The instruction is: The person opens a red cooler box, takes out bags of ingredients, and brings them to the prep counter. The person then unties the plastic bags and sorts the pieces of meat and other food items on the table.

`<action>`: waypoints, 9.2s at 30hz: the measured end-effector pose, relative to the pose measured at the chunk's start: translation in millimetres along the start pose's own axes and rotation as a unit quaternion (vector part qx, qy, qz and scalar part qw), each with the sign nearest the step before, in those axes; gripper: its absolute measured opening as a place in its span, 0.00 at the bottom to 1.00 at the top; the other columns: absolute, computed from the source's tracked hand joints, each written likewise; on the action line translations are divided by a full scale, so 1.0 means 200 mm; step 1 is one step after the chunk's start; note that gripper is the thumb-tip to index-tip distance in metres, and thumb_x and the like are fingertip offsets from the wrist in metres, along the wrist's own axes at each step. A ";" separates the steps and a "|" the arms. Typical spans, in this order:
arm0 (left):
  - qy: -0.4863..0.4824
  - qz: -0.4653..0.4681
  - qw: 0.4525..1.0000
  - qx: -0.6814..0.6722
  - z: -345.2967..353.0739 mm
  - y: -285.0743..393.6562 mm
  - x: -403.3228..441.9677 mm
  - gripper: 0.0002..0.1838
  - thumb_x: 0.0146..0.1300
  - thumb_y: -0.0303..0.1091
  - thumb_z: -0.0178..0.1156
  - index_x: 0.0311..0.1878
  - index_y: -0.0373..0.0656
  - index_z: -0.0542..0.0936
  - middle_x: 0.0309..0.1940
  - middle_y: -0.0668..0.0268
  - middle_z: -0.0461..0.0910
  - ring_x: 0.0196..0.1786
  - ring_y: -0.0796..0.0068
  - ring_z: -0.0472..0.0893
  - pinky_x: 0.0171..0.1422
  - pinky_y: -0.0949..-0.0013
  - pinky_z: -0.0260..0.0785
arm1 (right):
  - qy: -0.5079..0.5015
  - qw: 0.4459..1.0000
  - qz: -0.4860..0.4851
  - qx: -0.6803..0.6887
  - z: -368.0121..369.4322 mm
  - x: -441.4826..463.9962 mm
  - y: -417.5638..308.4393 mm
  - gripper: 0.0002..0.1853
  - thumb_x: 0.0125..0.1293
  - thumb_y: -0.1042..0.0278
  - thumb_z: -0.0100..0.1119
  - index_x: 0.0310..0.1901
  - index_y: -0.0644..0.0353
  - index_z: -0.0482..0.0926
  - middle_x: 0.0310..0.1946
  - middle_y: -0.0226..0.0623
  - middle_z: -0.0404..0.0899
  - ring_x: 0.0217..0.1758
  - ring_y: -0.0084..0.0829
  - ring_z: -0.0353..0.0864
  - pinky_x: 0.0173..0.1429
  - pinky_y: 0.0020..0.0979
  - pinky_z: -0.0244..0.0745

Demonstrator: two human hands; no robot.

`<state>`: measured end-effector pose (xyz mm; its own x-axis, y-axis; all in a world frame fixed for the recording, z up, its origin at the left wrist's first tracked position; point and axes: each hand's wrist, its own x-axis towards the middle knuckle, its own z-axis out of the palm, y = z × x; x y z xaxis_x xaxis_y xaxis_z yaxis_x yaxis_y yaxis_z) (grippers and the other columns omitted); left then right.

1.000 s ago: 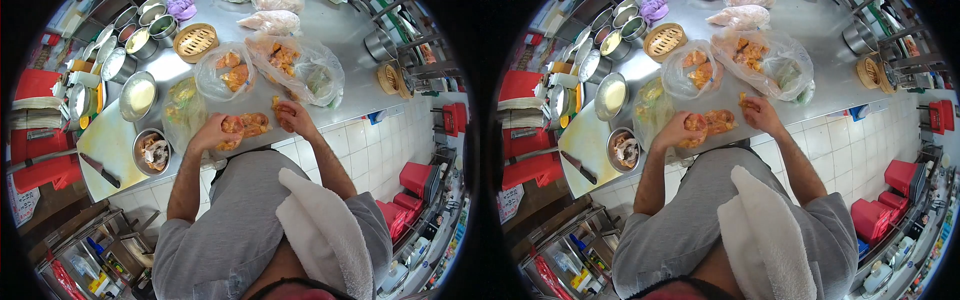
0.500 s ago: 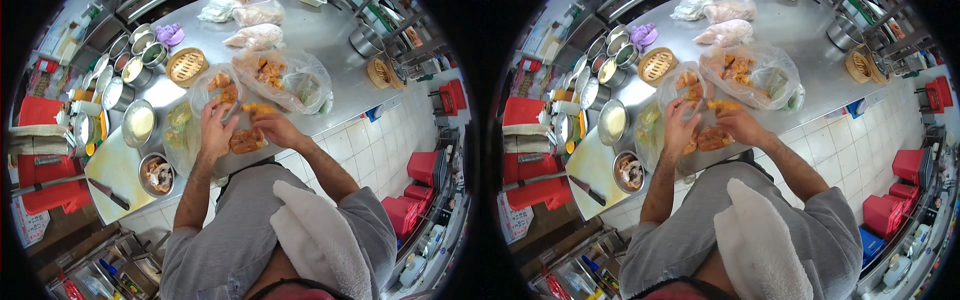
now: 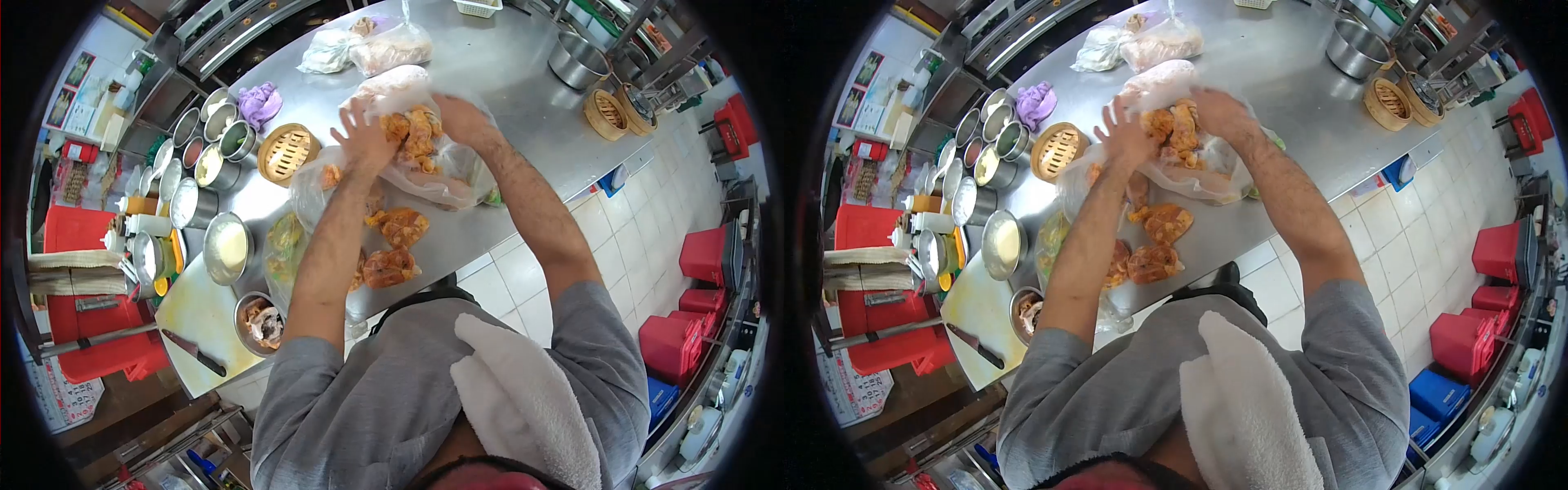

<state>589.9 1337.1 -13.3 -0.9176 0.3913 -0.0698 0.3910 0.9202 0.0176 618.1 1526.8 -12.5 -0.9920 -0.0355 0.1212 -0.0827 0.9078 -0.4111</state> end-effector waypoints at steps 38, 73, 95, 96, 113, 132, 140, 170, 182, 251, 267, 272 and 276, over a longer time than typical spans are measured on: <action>-0.056 0.043 0.918 -0.390 -0.09 -0.29 -0.87 0.11 0.51 0.30 0.59 0.41 0.43 0.78 0.49 0.60 0.74 0.55 0.59 0.70 0.60 0.64 0.63 | -0.047 0.975 -0.108 0.188 -0.01 -0.46 -0.15 0.22 0.52 0.79 0.61 0.51 0.57 0.74 0.47 0.44 0.74 0.51 0.44 0.73 0.54 0.36 0.70; 0.120 -0.113 0.528 -0.833 0.16 -0.52 -0.92 0.19 0.58 0.33 0.63 0.49 0.36 0.70 0.48 0.61 0.74 0.45 0.78 0.77 0.45 0.74 0.73 | -0.116 0.853 0.051 0.506 0.21 -0.36 -0.92 0.33 0.45 0.73 0.64 0.57 0.62 0.63 0.45 0.42 0.73 0.49 0.36 0.74 0.53 0.32 0.69; -0.055 -0.106 0.957 -0.265 0.29 -0.43 -1.10 0.35 0.42 0.44 0.67 0.56 0.42 0.69 0.45 0.53 0.74 0.49 0.53 0.75 0.56 0.57 0.67 | 0.130 0.881 -0.039 0.454 -0.04 -0.84 -0.58 0.14 0.61 0.83 0.49 0.49 0.65 0.75 0.39 0.34 0.77 0.36 0.20 0.76 0.42 0.24 0.73; -0.019 -0.085 0.937 -0.339 0.25 -0.47 -1.12 0.31 0.45 0.40 0.67 0.54 0.41 0.71 0.44 0.56 0.76 0.46 0.58 0.77 0.54 0.61 0.69 | 0.163 0.851 0.009 0.500 -0.10 -0.85 -0.53 0.14 0.61 0.84 0.49 0.48 0.65 0.75 0.39 0.32 0.77 0.35 0.20 0.76 0.42 0.23 0.73; 0.166 -0.075 0.958 -0.221 0.24 -0.46 -0.53 0.27 0.56 0.53 0.60 0.58 0.56 0.72 0.59 0.63 0.67 0.65 0.65 0.59 0.65 0.42 0.42 | -0.021 0.998 0.006 0.059 0.48 -0.15 -0.66 0.33 0.53 0.73 0.57 0.63 0.55 0.62 0.53 0.54 0.64 0.57 0.48 0.66 0.59 0.41 0.67; 0.386 -0.062 0.886 -0.248 0.13 -0.74 -0.49 0.06 0.63 0.30 0.53 0.34 0.37 0.73 0.32 0.52 0.74 0.38 0.50 0.73 0.42 0.55 0.65 | 0.178 0.969 0.031 0.169 0.39 -0.01 -0.64 0.04 0.51 0.73 0.55 0.25 0.60 0.80 0.29 0.47 0.76 0.35 0.46 0.76 0.43 0.40 0.72; 0.311 -0.139 0.840 -0.422 0.18 -0.62 -0.59 0.11 0.68 0.34 0.47 0.35 0.35 0.71 0.28 0.53 0.73 0.32 0.57 0.72 0.39 0.60 0.64 | 0.137 0.972 -0.130 0.141 0.55 -0.34 -0.73 0.23 0.49 0.76 0.55 0.51 0.53 0.73 0.52 0.47 0.64 0.55 0.49 0.65 0.54 0.43 0.66; 0.355 -0.107 0.819 -0.438 0.10 -0.51 -0.79 0.08 0.59 0.28 0.56 0.40 0.34 0.76 0.27 0.62 0.78 0.30 0.71 0.75 0.37 0.68 0.68 | 0.094 0.950 -0.187 0.234 0.21 -0.36 -0.69 0.06 0.57 0.76 0.54 0.37 0.60 0.78 0.32 0.40 0.76 0.41 0.41 0.76 0.45 0.37 0.71; 0.194 -0.023 0.893 -0.406 0.20 -0.24 -0.75 0.19 0.58 0.28 0.58 0.53 0.35 0.72 0.46 0.57 0.76 0.47 0.62 0.77 0.47 0.64 0.70 | 0.029 0.926 -0.165 0.338 0.19 -0.38 -0.78 0.08 0.57 0.75 0.54 0.39 0.60 0.77 0.32 0.40 0.76 0.36 0.36 0.76 0.39 0.32 0.71; 0.450 -0.384 0.715 -0.372 -0.72 -4.44 -3.97 0.09 0.62 0.32 0.57 0.40 0.36 0.79 0.29 0.70 0.79 0.33 0.83 0.74 0.40 0.74 0.68 | -0.110 0.753 -0.462 0.455 2.09 -1.02 -5.38 0.37 0.52 0.64 0.68 0.62 0.63 0.62 0.60 0.48 0.64 0.63 0.44 0.63 0.65 0.44 0.55; 0.433 -0.278 0.849 -0.124 -0.40 -7.12 -2.64 0.19 0.55 0.48 0.59 0.38 0.40 0.82 0.32 0.50 0.81 0.37 0.54 0.80 0.43 0.57 0.70 | 0.248 0.828 0.293 0.408 2.24 -1.37 -5.09 0.15 0.65 0.67 0.56 0.48 0.70 0.74 0.38 0.36 0.77 0.39 0.26 0.76 0.46 0.26 0.72; 0.539 -0.165 0.819 -0.103 -0.19 -7.05 -2.52 0.22 0.53 0.38 0.67 0.47 0.33 0.78 0.37 0.53 0.82 0.38 0.63 0.80 0.46 0.62 0.73 | 0.303 0.827 0.353 0.315 2.30 -1.70 -5.03 0.14 0.66 0.68 0.54 0.50 0.66 0.74 0.40 0.37 0.78 0.41 0.25 0.78 0.46 0.26 0.74; 0.674 -0.131 0.600 -0.411 -0.47 -5.82 -2.96 0.18 0.61 0.33 0.59 0.52 0.34 0.73 0.42 0.56 0.76 0.42 0.67 0.76 0.47 0.67 0.72 | 0.310 0.831 0.355 0.296 2.38 -1.92 -4.96 0.13 0.63 0.69 0.58 0.48 0.64 0.75 0.32 0.32 0.75 0.30 0.21 0.73 0.36 0.24 0.71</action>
<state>671.8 36.2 101.9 -0.3807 -0.6237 0.6827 0.5624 0.4299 0.7064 1035.9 442.3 -81.0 -0.5854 0.8104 0.0250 0.2881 0.2367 -0.9279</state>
